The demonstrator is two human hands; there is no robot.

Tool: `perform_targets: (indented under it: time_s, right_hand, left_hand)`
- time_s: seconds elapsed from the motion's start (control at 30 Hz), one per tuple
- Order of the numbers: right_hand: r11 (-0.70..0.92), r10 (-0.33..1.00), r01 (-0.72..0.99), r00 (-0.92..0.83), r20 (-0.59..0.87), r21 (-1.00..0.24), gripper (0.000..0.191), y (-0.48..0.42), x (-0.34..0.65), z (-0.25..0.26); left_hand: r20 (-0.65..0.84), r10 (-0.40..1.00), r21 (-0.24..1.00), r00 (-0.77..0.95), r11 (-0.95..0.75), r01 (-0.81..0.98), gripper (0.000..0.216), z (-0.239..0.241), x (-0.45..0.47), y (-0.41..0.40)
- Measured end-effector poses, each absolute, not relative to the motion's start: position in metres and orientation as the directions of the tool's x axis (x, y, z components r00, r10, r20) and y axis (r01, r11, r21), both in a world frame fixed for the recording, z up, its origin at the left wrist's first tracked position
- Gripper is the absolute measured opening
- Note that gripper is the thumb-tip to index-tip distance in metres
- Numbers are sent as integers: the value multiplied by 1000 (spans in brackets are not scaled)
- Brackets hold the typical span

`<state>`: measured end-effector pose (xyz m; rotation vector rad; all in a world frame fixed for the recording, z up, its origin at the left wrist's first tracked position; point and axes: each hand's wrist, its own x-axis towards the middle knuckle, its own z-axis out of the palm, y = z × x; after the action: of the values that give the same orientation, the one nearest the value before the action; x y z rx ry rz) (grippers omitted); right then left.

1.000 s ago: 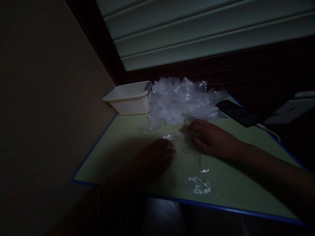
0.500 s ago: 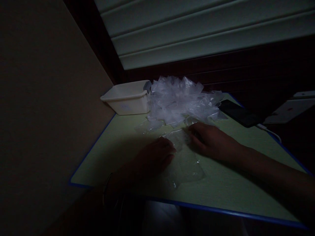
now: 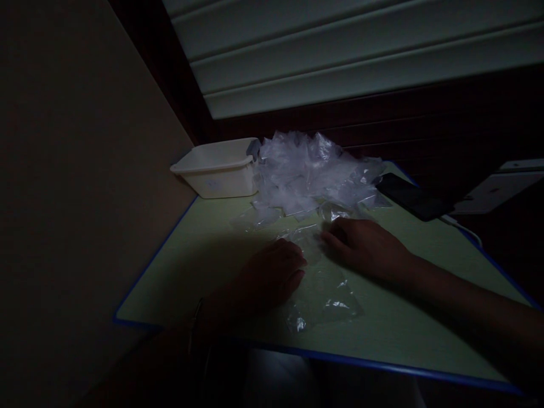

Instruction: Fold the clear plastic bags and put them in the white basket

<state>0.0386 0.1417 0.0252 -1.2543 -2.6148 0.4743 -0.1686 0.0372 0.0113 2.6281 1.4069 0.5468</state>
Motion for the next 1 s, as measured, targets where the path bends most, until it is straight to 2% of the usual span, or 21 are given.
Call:
perform_targets:
  time_s: [0.23, 0.4, 0.57, 0.8, 1.0]
  right_hand:
    - [598, 771, 689, -634, 58, -410, 20, 141, 34, 22]
    - [570, 762, 640, -646, 41, -516, 19, 148, 37, 26]
    - [572, 717, 573, -697, 18, -587, 21, 154, 41, 28]
    - [595, 703, 550, -710, 47, -586, 20, 153, 44, 28]
    - [631, 687, 545, -723, 73, -552, 19, 155, 45, 24]
  left_hand:
    - [299, 820, 307, 489, -568, 764, 14, 12, -167, 35]
    - [343, 833, 339, 435, -541, 769, 17, 23, -182, 30]
    - [338, 840, 298, 425, -523, 798, 23, 25, -209, 30]
    - [271, 835, 224, 479, -538, 813, 35, 9, -211, 33]
    - [227, 826, 194, 517, -558, 807, 32, 7, -207, 33]
